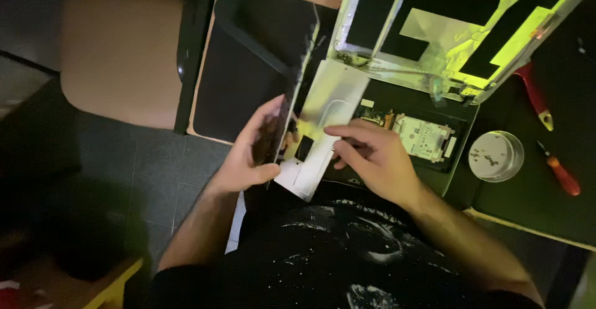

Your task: The person uses a screwdriver to remove screws from a laptop's internal hard drive assembly. They then place a metal cover plate over the drive bay and press it into place.

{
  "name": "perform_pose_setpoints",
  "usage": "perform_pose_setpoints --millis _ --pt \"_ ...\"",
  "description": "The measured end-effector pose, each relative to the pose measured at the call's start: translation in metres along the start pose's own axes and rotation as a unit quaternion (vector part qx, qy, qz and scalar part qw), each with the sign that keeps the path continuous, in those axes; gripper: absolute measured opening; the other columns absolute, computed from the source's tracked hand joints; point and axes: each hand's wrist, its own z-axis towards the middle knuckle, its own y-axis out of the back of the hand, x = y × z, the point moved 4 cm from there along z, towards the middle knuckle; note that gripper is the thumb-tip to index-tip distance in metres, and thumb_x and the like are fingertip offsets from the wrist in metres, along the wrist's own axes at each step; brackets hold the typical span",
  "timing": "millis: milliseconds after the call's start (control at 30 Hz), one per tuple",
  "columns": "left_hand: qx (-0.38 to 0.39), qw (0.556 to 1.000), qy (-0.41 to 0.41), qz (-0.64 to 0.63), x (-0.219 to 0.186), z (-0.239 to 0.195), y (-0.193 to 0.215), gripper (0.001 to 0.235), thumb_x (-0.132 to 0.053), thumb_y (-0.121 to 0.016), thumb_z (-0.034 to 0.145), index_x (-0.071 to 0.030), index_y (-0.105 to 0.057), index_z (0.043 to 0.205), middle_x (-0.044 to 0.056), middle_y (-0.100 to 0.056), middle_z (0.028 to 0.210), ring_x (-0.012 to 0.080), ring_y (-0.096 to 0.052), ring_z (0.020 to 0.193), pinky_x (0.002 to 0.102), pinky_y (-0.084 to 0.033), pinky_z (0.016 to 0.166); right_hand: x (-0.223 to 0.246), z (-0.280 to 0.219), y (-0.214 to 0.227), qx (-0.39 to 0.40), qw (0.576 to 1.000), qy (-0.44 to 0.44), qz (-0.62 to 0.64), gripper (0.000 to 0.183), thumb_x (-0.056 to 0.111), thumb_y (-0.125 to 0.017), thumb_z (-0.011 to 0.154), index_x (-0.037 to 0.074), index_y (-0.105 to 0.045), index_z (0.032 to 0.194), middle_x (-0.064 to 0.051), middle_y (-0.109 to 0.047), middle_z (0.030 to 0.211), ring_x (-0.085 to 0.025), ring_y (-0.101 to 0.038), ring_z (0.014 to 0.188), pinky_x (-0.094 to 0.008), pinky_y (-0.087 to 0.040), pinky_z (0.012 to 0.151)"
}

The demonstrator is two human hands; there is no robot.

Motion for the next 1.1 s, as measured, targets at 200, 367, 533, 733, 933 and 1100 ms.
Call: perform_pose_setpoints --millis 200,367,533,733,933,1100 --pt "-0.137 0.931 -0.083 0.329 -0.068 0.009 0.024 0.124 -0.011 -0.098 0.079 0.003 -0.042 0.188 0.036 -0.055 0.165 0.0575 -0.054 0.159 0.073 -0.044 0.132 0.009 -0.022 0.019 -0.128 0.982 0.107 -0.091 0.022 -0.007 -0.085 0.108 -0.008 -0.090 0.129 -0.028 -0.086 0.117 -0.031 -0.087 0.089 -0.045 -0.080 0.073" --pt "-0.206 0.803 -0.117 0.547 -0.073 0.033 0.023 0.127 -0.002 -0.109 0.079 0.012 -0.041 0.186 0.036 -0.051 0.162 0.0669 -0.061 0.146 0.079 -0.054 0.119 -0.003 -0.052 0.042 -0.219 0.960 0.150 -0.086 0.034 -0.003 -0.091 0.107 -0.005 -0.074 0.136 -0.023 -0.079 0.116 -0.028 -0.080 0.085 -0.040 -0.069 0.071" --pt "-0.224 0.735 -0.136 0.626 -0.058 0.046 0.028 0.128 0.000 -0.111 0.073 0.014 -0.045 0.183 0.037 -0.055 0.159 0.0644 -0.063 0.141 0.076 -0.057 0.116 -0.020 -0.080 0.055 -0.227 0.964 0.127 0.052 0.096 -0.003 -0.087 0.106 0.008 -0.024 0.178 -0.018 -0.079 0.128 -0.022 -0.087 0.091 -0.033 -0.079 0.072" --pt "-0.233 0.715 -0.141 0.644 -0.041 0.047 0.030 0.118 -0.010 -0.115 0.084 0.010 -0.051 0.182 0.033 -0.060 0.170 0.0575 -0.060 0.155 0.073 -0.051 0.128 -0.014 -0.092 0.066 -0.249 0.962 0.106 0.043 0.115 -0.012 -0.084 0.100 0.017 -0.013 0.185 -0.022 -0.064 0.149 -0.034 -0.089 0.101 -0.043 -0.085 0.072" --pt "-0.231 0.695 -0.161 0.662 -0.042 0.041 0.020 0.110 -0.014 -0.119 0.086 0.009 -0.061 0.177 0.029 -0.054 0.181 0.0561 -0.047 0.167 0.077 -0.044 0.134 -0.023 -0.092 0.070 -0.295 0.948 0.111 0.043 0.100 -0.012 -0.091 0.095 0.005 -0.032 0.173 -0.012 -0.053 0.157 -0.029 -0.086 0.107 -0.038 -0.085 0.073" --pt "-0.249 0.731 -0.313 0.552 -0.014 0.023 0.003 0.052 -0.050 -0.095 0.106 -0.007 -0.089 0.136 0.016 -0.080 0.136 0.0435 -0.075 0.125 0.064 -0.056 0.116 -0.040 -0.095 0.073 -0.302 0.944 0.133 0.025 0.095 -0.016 -0.087 0.096 0.003 -0.031 0.171 -0.019 -0.038 0.174 -0.046 -0.086 0.106 -0.048 -0.084 0.074"
